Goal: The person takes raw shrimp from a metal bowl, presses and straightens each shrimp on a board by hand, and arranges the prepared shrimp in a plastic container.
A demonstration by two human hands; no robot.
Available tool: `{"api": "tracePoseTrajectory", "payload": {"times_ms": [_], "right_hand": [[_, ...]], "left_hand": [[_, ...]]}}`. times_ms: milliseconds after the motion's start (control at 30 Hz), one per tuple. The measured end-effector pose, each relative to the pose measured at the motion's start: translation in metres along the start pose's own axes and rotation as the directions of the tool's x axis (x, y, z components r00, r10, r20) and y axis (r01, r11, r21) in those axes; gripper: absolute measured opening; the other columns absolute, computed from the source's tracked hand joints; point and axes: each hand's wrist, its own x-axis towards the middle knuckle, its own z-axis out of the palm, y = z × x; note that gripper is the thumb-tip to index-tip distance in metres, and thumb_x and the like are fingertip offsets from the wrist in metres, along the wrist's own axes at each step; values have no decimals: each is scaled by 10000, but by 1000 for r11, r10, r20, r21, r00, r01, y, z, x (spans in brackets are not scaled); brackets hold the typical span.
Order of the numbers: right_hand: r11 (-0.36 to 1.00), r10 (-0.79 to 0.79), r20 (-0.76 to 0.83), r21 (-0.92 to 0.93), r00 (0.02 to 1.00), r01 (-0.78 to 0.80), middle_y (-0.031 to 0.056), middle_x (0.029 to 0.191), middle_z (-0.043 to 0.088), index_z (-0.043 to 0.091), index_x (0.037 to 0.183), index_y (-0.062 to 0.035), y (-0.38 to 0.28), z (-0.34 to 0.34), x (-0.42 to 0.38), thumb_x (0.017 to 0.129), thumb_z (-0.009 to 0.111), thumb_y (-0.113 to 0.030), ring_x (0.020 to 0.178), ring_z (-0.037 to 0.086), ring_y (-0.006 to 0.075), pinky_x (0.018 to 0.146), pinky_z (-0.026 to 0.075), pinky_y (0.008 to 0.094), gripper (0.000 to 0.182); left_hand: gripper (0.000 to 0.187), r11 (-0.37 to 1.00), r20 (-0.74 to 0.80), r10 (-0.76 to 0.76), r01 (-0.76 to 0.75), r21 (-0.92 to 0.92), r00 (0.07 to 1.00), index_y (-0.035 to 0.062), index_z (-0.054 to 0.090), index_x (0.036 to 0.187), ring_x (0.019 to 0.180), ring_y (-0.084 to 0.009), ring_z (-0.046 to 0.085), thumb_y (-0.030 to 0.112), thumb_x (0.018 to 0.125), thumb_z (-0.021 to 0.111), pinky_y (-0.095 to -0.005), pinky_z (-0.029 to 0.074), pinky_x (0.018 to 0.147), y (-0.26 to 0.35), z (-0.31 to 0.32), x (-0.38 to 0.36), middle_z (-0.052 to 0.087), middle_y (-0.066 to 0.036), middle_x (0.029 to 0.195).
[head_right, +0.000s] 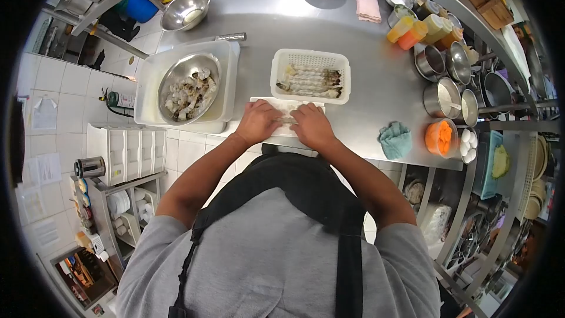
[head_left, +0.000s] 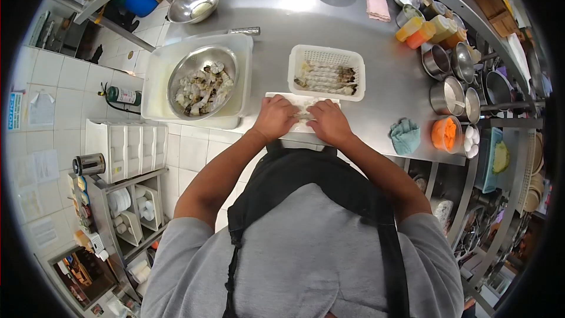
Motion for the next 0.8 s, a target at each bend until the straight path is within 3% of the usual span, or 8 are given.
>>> {"api": "tracePoseTrajectory", "payload": {"times_ms": [33,133,267,367,600,800], "right_hand": [[1000,11,-36,-7,999,-12,101,1047,703,803,1095,-74,3,-5,-6,972,721,-172,1073,648,327,991,511,468,178],[999,34,84,2,996,-35,106,1078,701,790,1148,-64,20,-9,-18,953,745,-181,1088,650,329,1033,511,468,232],[995,85,17,56,996,-85,116,1079,701,788,1136,-58,17,-13,-17,930,767,-163,1078,652,339,1050,522,458,233],[1000,28,49,9,998,-29,118,1061,701,791,1119,-54,24,-18,-19,930,765,-162,1075,654,345,1022,530,468,219],[998,57,100,18,993,-59,124,994,706,772,987,-59,33,-14,-17,921,765,-166,1073,660,354,982,529,484,125],[998,68,172,-26,983,-64,136,983,712,764,953,-61,34,-16,-12,927,755,-154,1063,668,360,988,528,478,97]], "left_hand": [[115,1000,-23,-2,2,22,1000,181,834,985,1117,-246,644,220,878,826,-498,425,972,-3,-3,-2,734,12,985],[137,998,-38,-7,9,66,999,177,831,1006,1129,-245,648,242,885,824,-505,421,995,-11,-7,-17,729,3,990],[135,996,-31,4,-1,87,1000,172,820,1000,1131,-248,649,241,885,814,-505,419,1008,-18,-4,-21,721,-2,998],[109,996,-58,-10,15,85,998,171,803,964,1111,-250,650,220,867,799,-504,416,1010,-18,-3,-20,711,-5,982],[104,997,-124,-50,57,59,991,158,765,875,1067,-269,638,214,788,777,-506,405,982,-13,5,-16,690,-21,931],[113,988,-91,-106,115,103,990,139,766,886,1056,-287,655,200,791,778,-507,405,995,-8,6,-15,699,-35,921]]}}
